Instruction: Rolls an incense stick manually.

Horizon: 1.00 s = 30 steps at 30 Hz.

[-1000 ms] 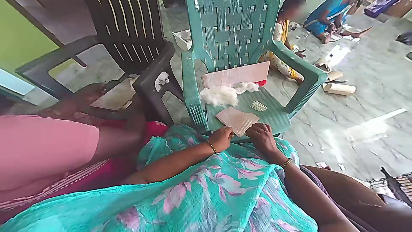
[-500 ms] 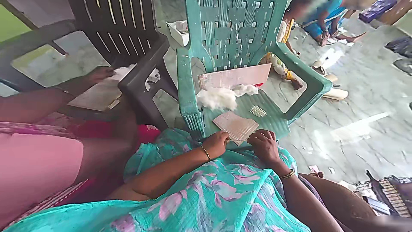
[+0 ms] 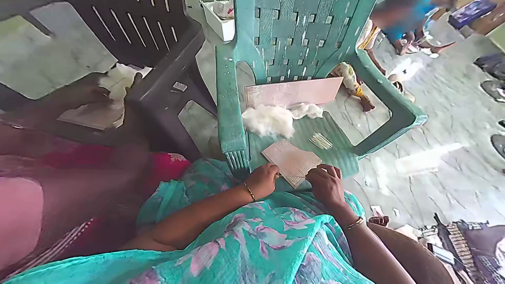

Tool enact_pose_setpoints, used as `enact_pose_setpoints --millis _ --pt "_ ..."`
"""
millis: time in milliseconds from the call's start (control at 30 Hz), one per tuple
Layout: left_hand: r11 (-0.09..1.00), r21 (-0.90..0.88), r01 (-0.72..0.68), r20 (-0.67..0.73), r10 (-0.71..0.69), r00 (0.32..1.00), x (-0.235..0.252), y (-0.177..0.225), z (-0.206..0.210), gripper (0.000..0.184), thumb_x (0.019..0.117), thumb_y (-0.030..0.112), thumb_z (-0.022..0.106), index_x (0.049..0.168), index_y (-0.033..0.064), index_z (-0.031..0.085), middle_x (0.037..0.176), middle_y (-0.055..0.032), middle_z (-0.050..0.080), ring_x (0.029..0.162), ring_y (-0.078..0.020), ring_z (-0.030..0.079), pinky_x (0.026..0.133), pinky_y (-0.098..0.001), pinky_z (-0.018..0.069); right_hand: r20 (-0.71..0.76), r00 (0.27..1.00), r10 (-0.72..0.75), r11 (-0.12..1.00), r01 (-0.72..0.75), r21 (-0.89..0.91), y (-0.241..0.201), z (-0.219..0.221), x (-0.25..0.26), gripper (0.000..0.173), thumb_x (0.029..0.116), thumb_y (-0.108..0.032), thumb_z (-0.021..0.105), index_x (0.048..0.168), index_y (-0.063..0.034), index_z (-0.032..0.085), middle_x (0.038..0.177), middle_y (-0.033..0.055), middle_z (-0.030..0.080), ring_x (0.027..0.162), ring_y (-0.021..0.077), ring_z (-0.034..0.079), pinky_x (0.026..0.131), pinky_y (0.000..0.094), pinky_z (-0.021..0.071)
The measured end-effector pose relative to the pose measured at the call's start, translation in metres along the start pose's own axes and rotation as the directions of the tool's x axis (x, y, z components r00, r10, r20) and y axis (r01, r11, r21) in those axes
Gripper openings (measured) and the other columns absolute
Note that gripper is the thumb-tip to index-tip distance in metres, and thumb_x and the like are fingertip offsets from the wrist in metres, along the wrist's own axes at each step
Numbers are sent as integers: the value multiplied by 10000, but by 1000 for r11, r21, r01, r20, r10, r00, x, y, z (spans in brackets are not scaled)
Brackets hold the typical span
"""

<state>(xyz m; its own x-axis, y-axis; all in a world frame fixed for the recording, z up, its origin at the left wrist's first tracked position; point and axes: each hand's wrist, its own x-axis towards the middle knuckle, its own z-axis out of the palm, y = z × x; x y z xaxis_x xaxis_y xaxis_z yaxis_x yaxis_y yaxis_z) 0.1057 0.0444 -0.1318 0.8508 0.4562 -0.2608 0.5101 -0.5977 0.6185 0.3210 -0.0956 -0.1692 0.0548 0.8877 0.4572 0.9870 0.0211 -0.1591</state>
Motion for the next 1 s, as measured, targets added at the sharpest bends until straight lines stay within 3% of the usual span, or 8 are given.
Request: enact_pose_setpoints --millis 133,233,367,467,633,867,933,1000 --pt "999 -35 18 -12 -18 1000 2 -3 -2 307 1087 106 434 1238 -85 621 1261 -254 627 1229 -349 608 1092 -441 454 1 998 65 998 -65 2 3 -2 2 186 920 -65 613 841 -114 774 953 41 778 1058 342 695 913 586 492" --pt "995 -93 23 -47 -27 999 2 -7 -7 306 1089 101 437 1233 -93 625 1255 -250 637 1228 -340 609 1098 -429 448 0 979 206 977 -206 55 10 -10 10 159 933 -91 637 875 -69 783 983 105 770 1063 373 687 937 616 476" --pt "987 -163 6 -94 -22 995 5 -12 -5 312 1091 120 446 1209 -99 634 1222 -252 648 1203 -338 619 1086 -428 458 123 865 486 867 -495 53 31 -18 43 198 989 -147 635 1048 -8 763 1120 222 723 1199 465 599 1024 683 395" --pt "984 -177 4 -106 -23 994 7 -13 -3 307 1087 121 454 1196 -96 640 1211 -248 651 1188 -330 626 1074 -423 467 176 797 578 812 -583 -22 42 -7 74 214 1006 -193 633 1067 -35 765 1129 218 712 1213 464 576 1018 670 397" --pt "985 -172 -19 -85 4 996 6 -16 -3 307 1084 121 447 1188 -101 633 1185 -252 647 1153 -333 633 1050 -420 480 263 756 600 799 -583 -146 59 21 96 218 1008 -218 625 1044 -63 774 1122 214 708 1196 452 576 983 672 399" --pt "990 -138 -23 -43 17 999 8 -16 -3 331 1095 142 423 1209 -85 634 1216 -237 652 1185 -322 626 1074 -416 466 163 681 714 701 -693 -172 74 7 83 235 1020 -186 580 1098 -67 767 1169 222 703 1250 463 556 1029 699 368" --pt "991 -131 -26 -43 20 999 10 -17 -1 336 1096 149 422 1208 -86 634 1205 -237 656 1174 -322 631 1066 -420 471 143 687 713 702 -699 -138 77 5 76 245 1031 -175 564 1128 -68 762 1185 225 699 1263 465 548 1044 692 359" --pt "992 -120 -29 -46 24 999 11 -17 0 337 1096 158 424 1203 -82 635 1193 -236 655 1160 -320 635 1055 -420 478 146 740 657 754 -648 -107 78 8 71 245 1019 -119 553 1143 -83 761 1201 220 693 1269 472 540 1026 709 369"
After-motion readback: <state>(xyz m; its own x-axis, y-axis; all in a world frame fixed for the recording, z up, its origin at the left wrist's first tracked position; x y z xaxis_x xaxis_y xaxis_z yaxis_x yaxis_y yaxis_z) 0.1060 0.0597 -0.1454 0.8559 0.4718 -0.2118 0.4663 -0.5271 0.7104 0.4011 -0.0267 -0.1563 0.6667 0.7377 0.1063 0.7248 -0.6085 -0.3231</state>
